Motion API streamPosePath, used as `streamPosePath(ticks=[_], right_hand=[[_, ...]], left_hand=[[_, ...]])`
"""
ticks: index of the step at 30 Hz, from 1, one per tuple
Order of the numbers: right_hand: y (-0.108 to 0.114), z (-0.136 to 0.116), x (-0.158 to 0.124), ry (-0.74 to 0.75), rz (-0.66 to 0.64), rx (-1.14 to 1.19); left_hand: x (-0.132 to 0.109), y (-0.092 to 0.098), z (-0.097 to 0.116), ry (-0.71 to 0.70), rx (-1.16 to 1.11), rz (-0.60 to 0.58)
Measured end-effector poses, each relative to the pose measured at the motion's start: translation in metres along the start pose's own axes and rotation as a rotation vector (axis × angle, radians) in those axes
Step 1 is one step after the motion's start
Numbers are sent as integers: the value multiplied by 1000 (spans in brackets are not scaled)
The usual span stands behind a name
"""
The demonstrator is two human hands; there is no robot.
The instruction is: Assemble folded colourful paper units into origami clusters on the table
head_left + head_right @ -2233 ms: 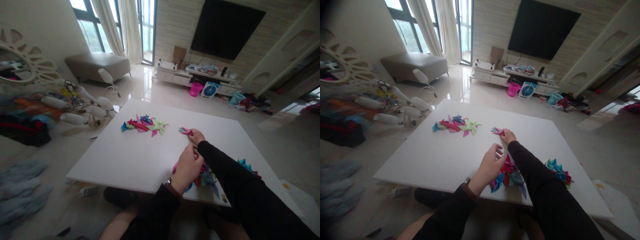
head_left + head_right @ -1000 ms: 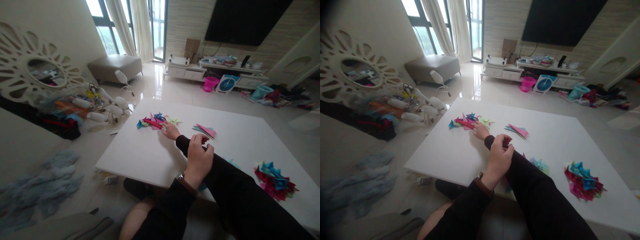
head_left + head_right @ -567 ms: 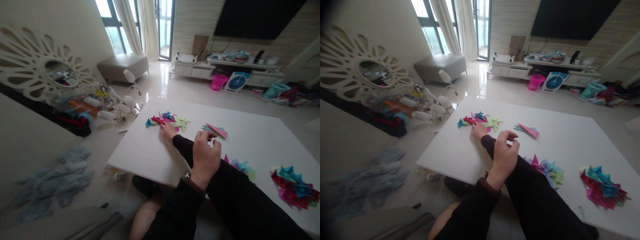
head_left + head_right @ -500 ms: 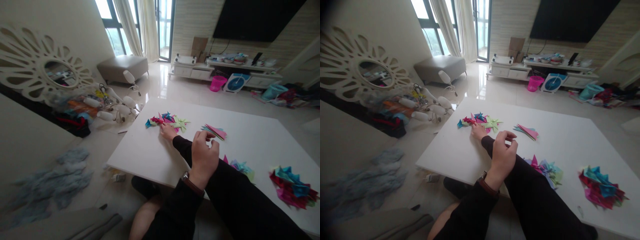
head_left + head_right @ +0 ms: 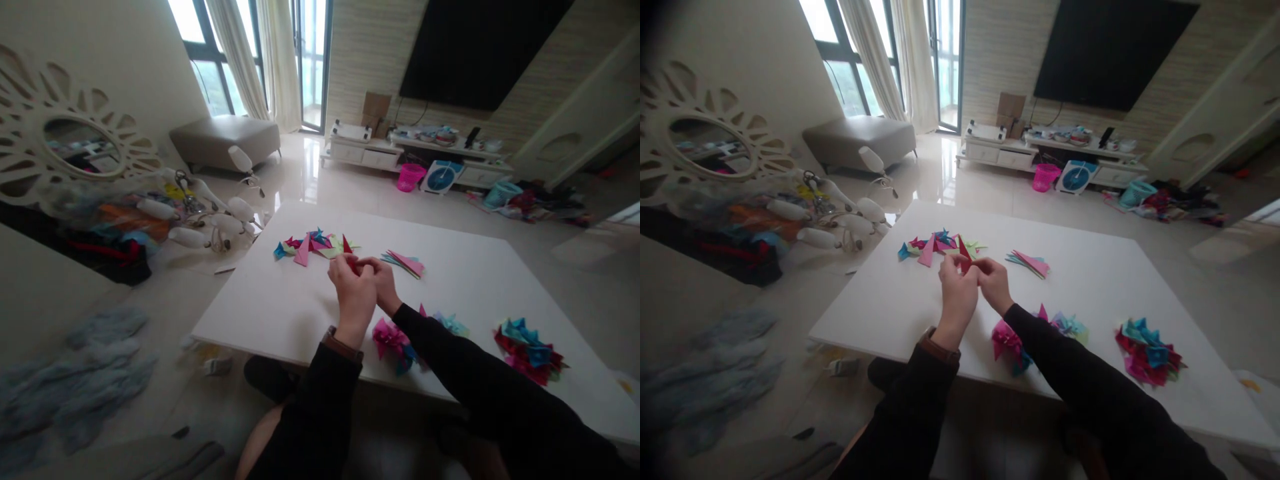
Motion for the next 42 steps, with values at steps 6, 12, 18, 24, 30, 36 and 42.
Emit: streamPosePath(ticks=[6,12,18,24,30,36,42], right_hand=[[100,-19,-87,-201,191,137],[140,-16,-138,-101,330,-139],[145,-27,-142,76,264,-306],[159,-20,-136,-78,192,-104],[166,-9,-136,-278,139,151],[163,-7,-136,-270,100,119],[164,-5,-138,-253,84,116]], left_hand=[[-16,-25,-5,79,-69,-247],[-56,-64,-5,125,-238,-730],[-69,-80,-9,99,-213,-804],[-65,-85,-6,187,-391,-902],[-65,-82,-11,276,-394,-915],[-67,-77,-11,285,-401,-919],[-69,-74,-5,354,-435,-952]])
Point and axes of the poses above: each hand's wrist, its own x-axis towards the middle knuckle, its own y-axis out of the back of the hand, z = x × y, the point moved 2 cm from there along x, towards the middle knuckle, and after that the axes turned 8 degrees about -y, right-handed, at the moved point
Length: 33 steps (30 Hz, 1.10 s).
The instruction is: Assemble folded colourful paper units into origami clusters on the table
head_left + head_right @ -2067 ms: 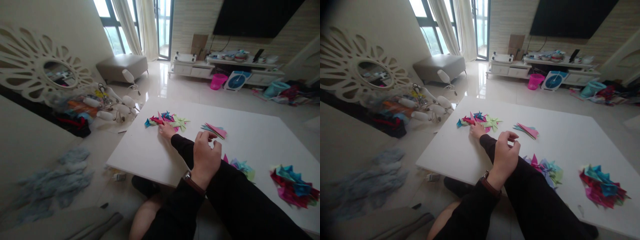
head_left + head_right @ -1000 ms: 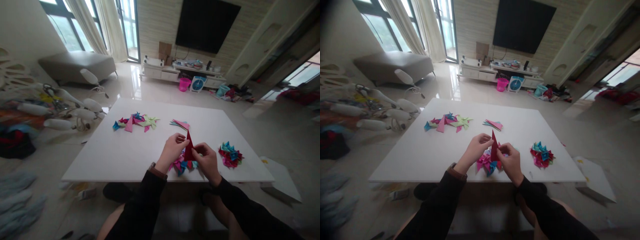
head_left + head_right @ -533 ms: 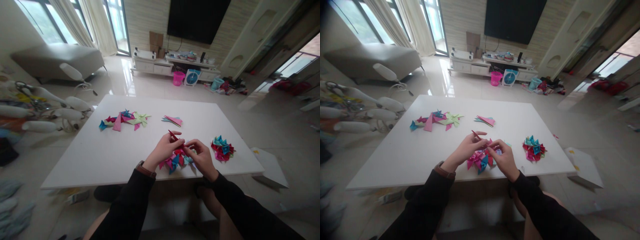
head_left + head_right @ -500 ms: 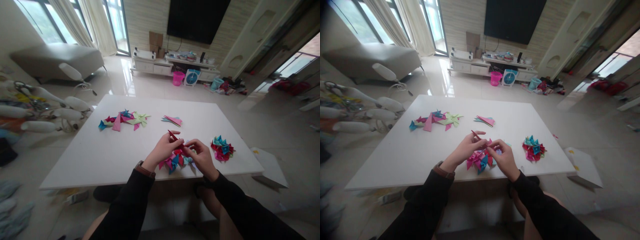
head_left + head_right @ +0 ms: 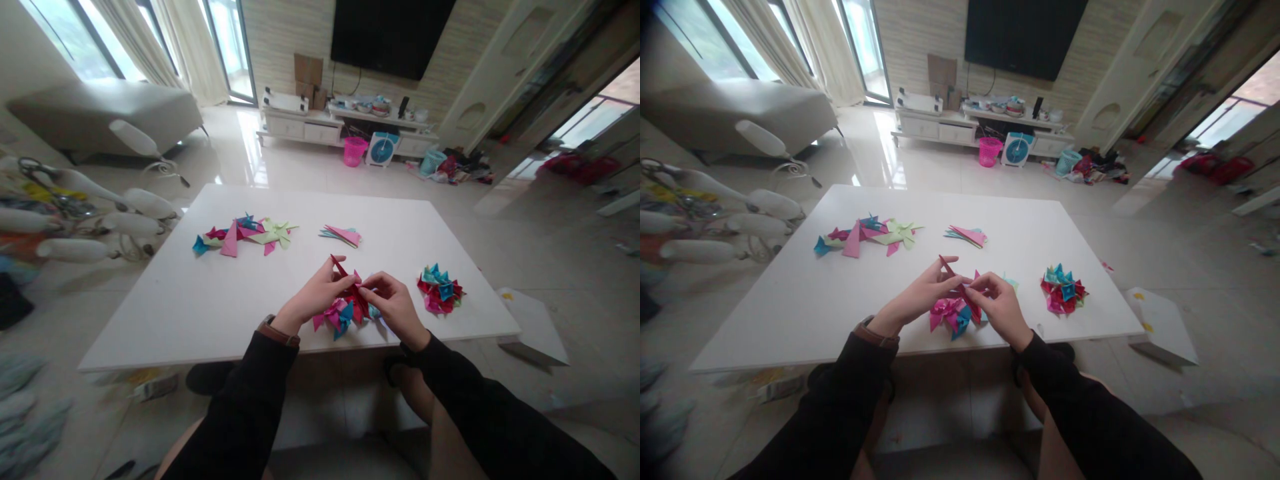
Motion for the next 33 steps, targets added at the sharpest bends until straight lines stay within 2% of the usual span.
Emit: streamPosePath(ticks=[5,14,18,22,26,33], right_hand=[[1,-3,-1,76,96,-65],[0,-6,-3,59,-23,-63],[-1,-8,-5,77,-36,-91],[-1,-6,-4,49,-39,-68],[0,-1,-2,-3,10,-59],[0,-1,-1,0,42,-79]], left_hand=[[1,-2,2,-5,-7,-9],[2,0,2,-27,55,-4],[2,1,1,-36,90,-12],[3,3,0,-39,104,-8],[2,2,1,-27,119,-6],[2,1,3,-4,70,47]])
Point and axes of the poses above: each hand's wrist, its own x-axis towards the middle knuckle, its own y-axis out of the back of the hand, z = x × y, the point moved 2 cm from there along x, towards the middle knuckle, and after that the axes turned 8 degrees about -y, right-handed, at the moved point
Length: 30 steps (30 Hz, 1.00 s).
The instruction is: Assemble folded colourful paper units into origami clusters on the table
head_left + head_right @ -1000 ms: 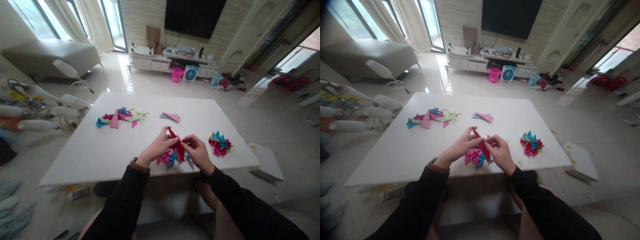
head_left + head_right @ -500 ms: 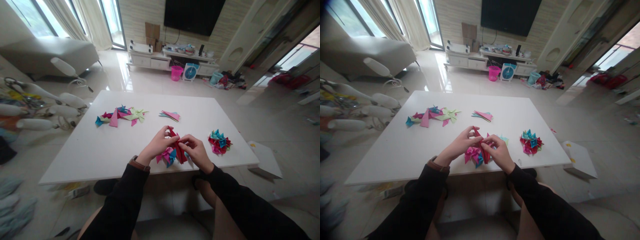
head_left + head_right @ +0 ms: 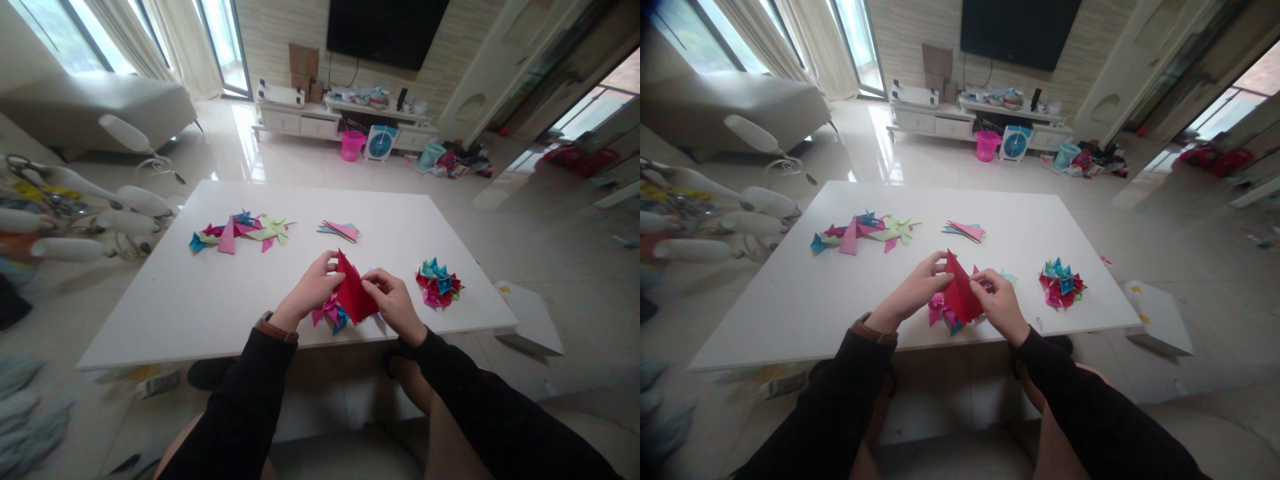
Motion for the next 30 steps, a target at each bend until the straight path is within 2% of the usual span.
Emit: streamPosePath(ticks=[13,24,30], right_hand=[[-1,2,-2,37,-62,4],[0,-6,-5,58,24,49],[-1,-3,-5,23,21,77]], left_hand=[[3,4,-5,-55,15,-61],[3,6,0,-168,239,-86],[3,7,0,-174,215,-118]])
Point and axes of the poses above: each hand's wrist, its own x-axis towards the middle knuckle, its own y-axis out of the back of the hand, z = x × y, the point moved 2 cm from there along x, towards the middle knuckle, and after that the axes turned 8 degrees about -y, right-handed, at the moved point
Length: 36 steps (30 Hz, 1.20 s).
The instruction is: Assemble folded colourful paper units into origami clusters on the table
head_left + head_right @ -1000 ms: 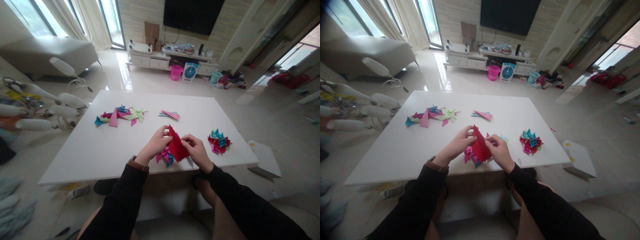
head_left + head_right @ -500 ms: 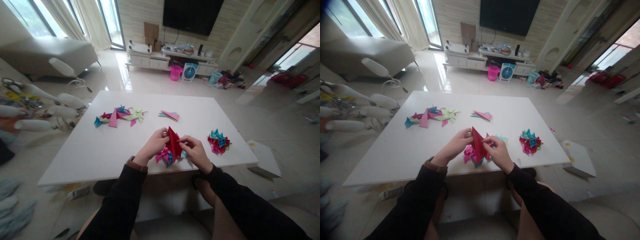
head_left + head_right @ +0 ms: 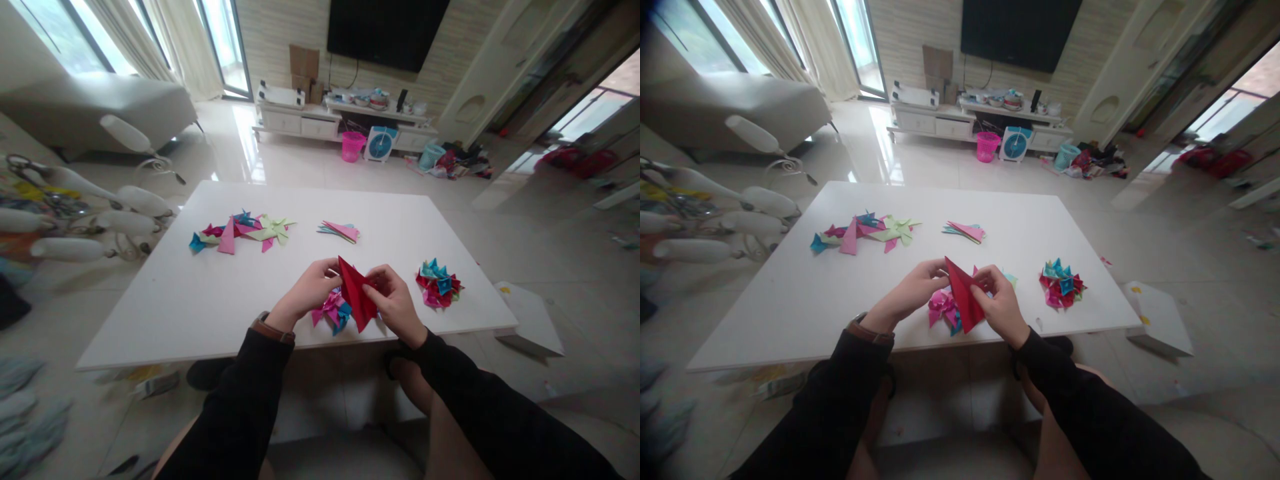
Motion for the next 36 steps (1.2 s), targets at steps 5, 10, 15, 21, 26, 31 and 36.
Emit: streamPosePath(ticks=[5,10,15,21,26,31,36], right_hand=[[0,-3,-1,75,-86,-31],[-3,-6,-3,160,-97,-100],[-4,3,0,-55,-56,1],[-1,5,3,-57,-15,-47],[-1,11,9,-134,-58,85],[5,20,20,-223,19,255],[6,28,25,-274,88,345]], left_hand=[[0,-1,0,-1,-18,43],[-1,0,2,16,-65,106],[-3,-2,6,70,-155,113],[-2,-1,6,86,-128,97],[2,11,-4,60,-197,311],[4,23,-7,51,-247,487],[-2,32,-9,66,-141,481]])
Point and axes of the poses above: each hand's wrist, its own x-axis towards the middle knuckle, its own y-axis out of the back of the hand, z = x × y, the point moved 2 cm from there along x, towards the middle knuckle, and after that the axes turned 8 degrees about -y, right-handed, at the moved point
